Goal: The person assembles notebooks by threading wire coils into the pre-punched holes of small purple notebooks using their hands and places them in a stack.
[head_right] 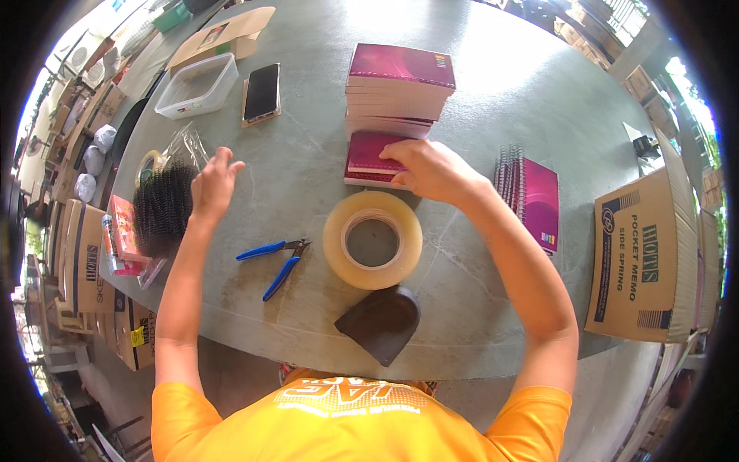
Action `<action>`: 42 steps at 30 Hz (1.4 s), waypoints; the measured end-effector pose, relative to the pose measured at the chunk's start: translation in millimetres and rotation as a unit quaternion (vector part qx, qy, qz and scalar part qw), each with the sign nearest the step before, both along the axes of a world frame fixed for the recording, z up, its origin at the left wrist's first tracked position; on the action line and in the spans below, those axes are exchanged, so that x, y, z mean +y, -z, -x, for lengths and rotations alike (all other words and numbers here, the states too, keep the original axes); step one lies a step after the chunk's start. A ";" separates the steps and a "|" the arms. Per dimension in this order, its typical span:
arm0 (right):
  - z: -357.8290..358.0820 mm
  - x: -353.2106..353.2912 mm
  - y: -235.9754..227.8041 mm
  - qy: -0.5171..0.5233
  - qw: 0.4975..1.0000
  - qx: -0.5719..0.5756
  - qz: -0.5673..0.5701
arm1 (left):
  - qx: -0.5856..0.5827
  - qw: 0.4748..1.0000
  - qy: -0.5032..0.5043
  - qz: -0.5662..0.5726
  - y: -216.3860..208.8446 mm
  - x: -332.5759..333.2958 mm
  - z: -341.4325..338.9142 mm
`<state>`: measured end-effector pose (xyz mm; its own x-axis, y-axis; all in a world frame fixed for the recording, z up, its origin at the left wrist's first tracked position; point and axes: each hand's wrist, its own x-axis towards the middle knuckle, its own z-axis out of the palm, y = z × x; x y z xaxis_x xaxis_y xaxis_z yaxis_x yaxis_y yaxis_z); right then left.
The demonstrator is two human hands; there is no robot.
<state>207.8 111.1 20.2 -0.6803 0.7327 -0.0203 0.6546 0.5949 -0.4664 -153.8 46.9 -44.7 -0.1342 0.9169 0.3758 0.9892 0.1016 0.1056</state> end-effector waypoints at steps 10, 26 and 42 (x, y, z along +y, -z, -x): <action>-9.4 -83.0 -60.4 0.097 0.971 0.187 0.113 | -0.015 0.966 0.256 -0.023 -6.2 -34.7 -58.9; 12.9 -119.0 42.5 0.145 0.741 0.453 0.475 | -0.279 0.947 -0.007 -0.162 -80.1 -38.8 14.4; -11.2 -86.1 -41.6 0.141 0.960 0.228 0.085 | -0.116 0.969 0.178 0.126 -32.7 -57.4 -28.0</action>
